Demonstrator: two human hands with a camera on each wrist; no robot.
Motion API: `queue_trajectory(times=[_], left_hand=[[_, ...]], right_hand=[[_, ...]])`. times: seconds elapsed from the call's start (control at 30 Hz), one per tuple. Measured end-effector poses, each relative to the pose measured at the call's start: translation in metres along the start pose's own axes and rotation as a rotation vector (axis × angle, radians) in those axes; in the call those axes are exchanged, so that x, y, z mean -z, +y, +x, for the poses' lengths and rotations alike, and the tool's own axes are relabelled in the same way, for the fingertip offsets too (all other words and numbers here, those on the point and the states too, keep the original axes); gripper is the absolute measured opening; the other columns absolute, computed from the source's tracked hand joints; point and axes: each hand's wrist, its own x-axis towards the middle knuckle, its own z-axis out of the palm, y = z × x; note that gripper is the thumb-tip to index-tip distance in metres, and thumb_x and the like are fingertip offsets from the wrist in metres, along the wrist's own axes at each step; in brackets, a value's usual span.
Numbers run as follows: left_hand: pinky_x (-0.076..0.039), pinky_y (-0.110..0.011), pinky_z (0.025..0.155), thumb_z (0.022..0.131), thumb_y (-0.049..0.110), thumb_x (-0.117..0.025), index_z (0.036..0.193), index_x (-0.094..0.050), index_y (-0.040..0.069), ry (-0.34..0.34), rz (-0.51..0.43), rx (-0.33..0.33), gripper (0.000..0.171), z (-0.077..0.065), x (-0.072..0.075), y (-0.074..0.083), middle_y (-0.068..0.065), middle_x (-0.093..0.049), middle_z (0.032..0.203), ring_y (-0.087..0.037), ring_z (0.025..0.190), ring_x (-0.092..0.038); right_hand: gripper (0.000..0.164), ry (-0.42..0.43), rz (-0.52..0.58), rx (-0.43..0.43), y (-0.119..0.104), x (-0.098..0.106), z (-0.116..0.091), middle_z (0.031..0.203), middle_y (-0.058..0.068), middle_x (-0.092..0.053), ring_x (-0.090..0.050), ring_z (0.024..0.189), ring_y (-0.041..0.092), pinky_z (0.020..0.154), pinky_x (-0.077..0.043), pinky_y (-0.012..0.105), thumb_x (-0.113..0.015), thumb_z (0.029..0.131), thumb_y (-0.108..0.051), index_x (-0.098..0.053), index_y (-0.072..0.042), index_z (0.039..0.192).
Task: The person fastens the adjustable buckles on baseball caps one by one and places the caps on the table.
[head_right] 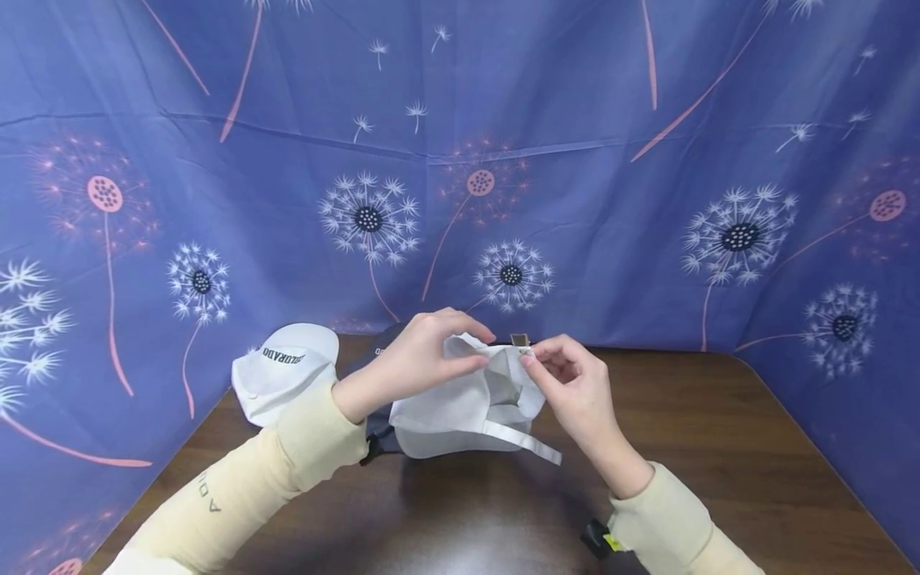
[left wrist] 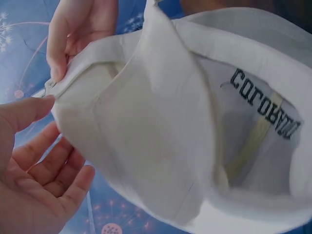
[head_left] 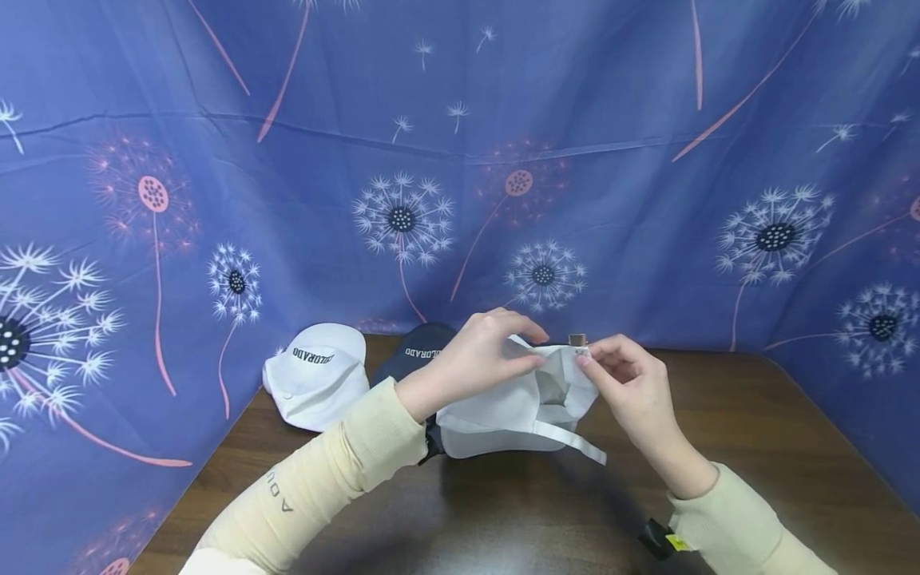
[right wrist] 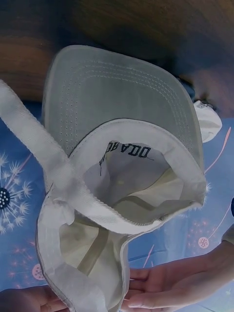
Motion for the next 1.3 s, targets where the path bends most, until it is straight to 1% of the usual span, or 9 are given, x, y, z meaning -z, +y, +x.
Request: queue_trajectory(times=[0.1, 0.2, 0.4, 0.57, 0.7, 0.87, 1.0, 1.1, 1.3], left_hand=[[-0.047, -0.019, 0.084, 0.085, 0.020, -0.071, 0.101, -0.071, 0.012, 0.002, -0.041, 0.000, 0.018, 0.003, -0.005, 0.001, 0.004, -0.070, 0.096, -0.008, 0.093, -0.063], [-0.047, -0.016, 0.079, 0.085, 0.019, -0.071, 0.095, -0.072, 0.013, 0.028, -0.065, 0.013, 0.012, 0.004, -0.009, 0.002, 0.005, -0.070, 0.089, -0.004, 0.085, -0.062], [-0.047, -0.014, 0.073, 0.085, 0.020, -0.071, 0.088, -0.072, 0.015, 0.066, -0.068, 0.048, 0.006, 0.005, -0.016, 0.002, 0.007, -0.069, 0.081, -0.001, 0.076, -0.060], [-0.047, -0.012, 0.073, 0.085, 0.019, -0.071, 0.088, -0.072, 0.014, 0.070, -0.076, 0.037, 0.006, 0.006, -0.017, 0.002, 0.006, -0.069, 0.082, -0.001, 0.076, -0.061], [-0.047, -0.011, 0.074, 0.085, 0.018, -0.071, 0.088, -0.072, 0.013, 0.070, -0.081, 0.028, 0.007, 0.007, -0.017, 0.002, 0.004, -0.070, 0.084, -0.002, 0.078, -0.062], [-0.048, -0.011, 0.074, 0.085, 0.018, -0.070, 0.088, -0.072, 0.012, 0.064, -0.081, 0.033, 0.007, 0.007, -0.018, 0.002, 0.004, -0.070, 0.084, -0.003, 0.078, -0.063], [-0.048, -0.011, 0.074, 0.085, 0.017, -0.070, 0.088, -0.072, 0.011, 0.056, -0.094, 0.035, 0.007, 0.006, -0.018, 0.001, 0.003, -0.070, 0.084, -0.003, 0.078, -0.063], [-0.048, -0.012, 0.075, 0.085, 0.016, -0.071, 0.088, -0.072, 0.011, 0.055, -0.095, 0.030, 0.007, 0.005, -0.019, 0.001, 0.003, -0.070, 0.084, -0.004, 0.078, -0.063], [-0.048, -0.013, 0.074, 0.085, 0.016, -0.071, 0.088, -0.073, 0.012, 0.052, -0.069, 0.021, 0.006, 0.004, -0.019, 0.000, 0.003, -0.070, 0.084, -0.004, 0.078, -0.063]], right_hand=[[0.009, -0.016, 0.016, -0.002, 0.000, 0.001, 0.000, 0.078, 0.004, -0.067, -0.062, 0.069, 0.007, 0.058, -0.047, 0.017, -0.070, 0.083, -0.002, -0.064, 0.003, 0.088], [0.009, -0.032, 0.016, 0.005, 0.000, 0.001, 0.000, 0.079, 0.003, -0.067, -0.062, 0.069, 0.007, 0.057, -0.047, 0.017, -0.069, 0.084, -0.002, -0.064, 0.003, 0.089], [0.009, -0.020, -0.007, 0.013, 0.000, 0.001, -0.001, 0.078, 0.002, -0.067, -0.061, 0.067, 0.007, 0.056, -0.047, 0.018, -0.069, 0.081, 0.003, -0.065, 0.002, 0.089], [0.012, -0.025, -0.007, 0.052, 0.001, 0.002, -0.001, 0.079, -0.001, -0.066, -0.061, 0.068, 0.005, 0.056, -0.047, 0.017, -0.069, 0.079, 0.007, -0.064, 0.003, 0.089], [0.019, -0.053, 0.032, 0.068, -0.002, 0.003, 0.002, 0.085, -0.004, -0.067, -0.063, 0.075, 0.006, 0.062, -0.050, 0.016, -0.067, 0.076, 0.014, -0.063, 0.006, 0.093], [0.021, -0.103, 0.040, 0.078, -0.010, 0.004, 0.006, 0.092, -0.004, -0.068, -0.064, 0.084, 0.006, 0.069, -0.051, 0.016, -0.066, 0.079, 0.012, -0.063, 0.005, 0.098], [0.018, -0.119, 0.072, 0.093, -0.015, 0.003, 0.011, 0.091, -0.001, -0.068, -0.065, 0.083, 0.008, 0.071, -0.051, 0.016, -0.064, 0.080, 0.013, -0.064, 0.007, 0.097], [0.013, -0.144, 0.032, 0.105, -0.017, 0.004, 0.014, 0.088, -0.001, -0.068, -0.064, 0.080, 0.007, 0.069, -0.051, 0.016, -0.065, 0.082, 0.010, -0.065, 0.004, 0.094], [0.006, -0.173, -0.104, 0.066, -0.022, 0.008, 0.018, 0.081, -0.004, -0.068, -0.062, 0.071, 0.006, 0.063, -0.049, 0.016, -0.067, 0.084, 0.001, -0.067, -0.002, 0.090]])
